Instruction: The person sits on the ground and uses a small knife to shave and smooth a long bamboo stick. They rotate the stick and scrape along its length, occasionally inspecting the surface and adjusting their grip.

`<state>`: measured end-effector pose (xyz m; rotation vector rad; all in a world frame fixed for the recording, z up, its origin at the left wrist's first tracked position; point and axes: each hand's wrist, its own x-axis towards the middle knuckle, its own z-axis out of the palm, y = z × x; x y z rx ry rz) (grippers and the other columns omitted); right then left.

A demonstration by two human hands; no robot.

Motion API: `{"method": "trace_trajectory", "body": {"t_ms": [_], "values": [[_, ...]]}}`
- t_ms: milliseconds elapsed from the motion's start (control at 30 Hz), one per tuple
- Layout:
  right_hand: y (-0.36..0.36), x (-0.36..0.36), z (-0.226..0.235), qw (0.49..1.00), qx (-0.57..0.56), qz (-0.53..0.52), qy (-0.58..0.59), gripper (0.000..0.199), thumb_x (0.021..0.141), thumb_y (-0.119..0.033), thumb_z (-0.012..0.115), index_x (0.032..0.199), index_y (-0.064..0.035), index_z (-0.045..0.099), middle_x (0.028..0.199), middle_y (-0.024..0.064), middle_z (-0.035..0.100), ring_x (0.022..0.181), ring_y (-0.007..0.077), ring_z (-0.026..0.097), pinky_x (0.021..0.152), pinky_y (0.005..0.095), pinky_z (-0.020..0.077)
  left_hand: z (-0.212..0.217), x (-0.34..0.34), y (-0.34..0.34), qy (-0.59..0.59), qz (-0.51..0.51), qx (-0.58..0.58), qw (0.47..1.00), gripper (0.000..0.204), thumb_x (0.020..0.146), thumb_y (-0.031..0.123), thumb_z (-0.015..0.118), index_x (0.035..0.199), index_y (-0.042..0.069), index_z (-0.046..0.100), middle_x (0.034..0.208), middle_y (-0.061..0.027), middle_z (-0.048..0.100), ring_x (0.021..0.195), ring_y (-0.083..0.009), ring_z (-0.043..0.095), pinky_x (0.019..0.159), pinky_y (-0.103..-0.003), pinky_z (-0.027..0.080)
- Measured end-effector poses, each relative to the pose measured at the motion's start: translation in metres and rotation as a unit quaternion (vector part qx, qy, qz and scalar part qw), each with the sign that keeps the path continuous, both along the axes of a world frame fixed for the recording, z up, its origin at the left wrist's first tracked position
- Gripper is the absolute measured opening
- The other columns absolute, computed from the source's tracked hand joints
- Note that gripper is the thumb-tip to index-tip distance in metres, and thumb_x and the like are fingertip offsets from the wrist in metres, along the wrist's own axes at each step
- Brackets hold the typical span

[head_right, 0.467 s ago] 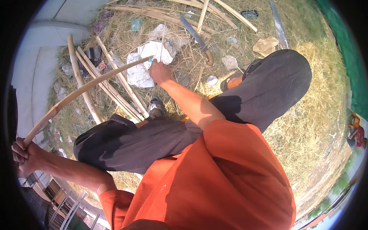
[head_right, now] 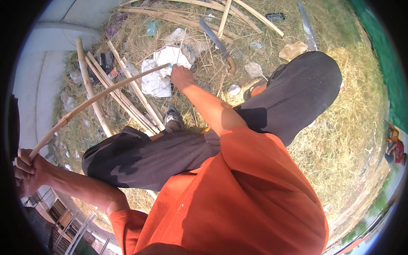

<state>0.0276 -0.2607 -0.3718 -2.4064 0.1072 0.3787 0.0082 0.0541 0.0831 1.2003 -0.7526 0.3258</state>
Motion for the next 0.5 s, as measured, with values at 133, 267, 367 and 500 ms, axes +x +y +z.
{"method": "trace_trajectory", "body": {"t_ms": [133, 267, 367, 500], "values": [[-0.001, -0.003, 0.0, 1.0, 0.007, -0.018, -0.006, 0.027, 0.091, -0.014, 0.039, 0.105, 0.003, 0.055, 0.091, 0.0312, 0.063, 0.088, 0.0437, 0.064, 0.078, 0.0493, 0.0516, 0.002, 0.001, -0.005, 0.02, -0.062, -0.008, 0.998, 0.034, 0.076, 0.034, 0.046, 0.049, 0.02, 0.032, 0.036, 0.0031, 0.03, 0.031, -0.0069, 0.023, 0.04, -0.024, 0.02], [0.005, -0.01, 0.029, 0.997, 0.072, -0.028, -0.011, 0.026, 0.092, -0.016, 0.04, 0.103, 0.0036, 0.053, 0.085, 0.0321, 0.062, 0.084, 0.0465, 0.063, 0.078, 0.051, 0.0509, -0.005, -0.005, 0.001, 0.025, -0.058, -0.034, 0.997, 0.036, 0.075, 0.037, 0.047, 0.047, 0.019, 0.033, 0.036, 0.0029, 0.03, 0.03, -0.0081, 0.024, 0.04, -0.024, 0.02], [0.006, -0.009, 0.018, 0.997, 0.069, -0.023, -0.032, 0.025, 0.092, -0.017, 0.041, 0.102, 0.004, 0.052, 0.081, 0.0318, 0.062, 0.082, 0.0478, 0.062, 0.077, 0.0513, 0.0509, -0.004, -0.007, 0.007, 0.032, -0.05, -0.036, 0.998, 0.034, 0.074, 0.036, 0.047, 0.047, 0.018, 0.035, 0.037, 0.0029, 0.03, 0.031, -0.0087, 0.023, 0.041, -0.024, 0.019], [0.014, -0.01, 0.011, 0.999, 0.041, -0.02, -0.014, 0.025, 0.092, -0.016, 0.042, 0.102, 0.0042, 0.052, 0.084, 0.0314, 0.063, 0.085, 0.0466, 0.063, 0.079, 0.0504, 0.0509, -0.002, -0.003, 0.016, 0.037, 0.02, -0.042, 0.998, 0.029, 0.072, 0.033, 0.05, 0.049, 0.017, 0.04, 0.038, 0.0024, 0.029, 0.032, -0.009, 0.023, 0.041, -0.025, 0.019]]}}
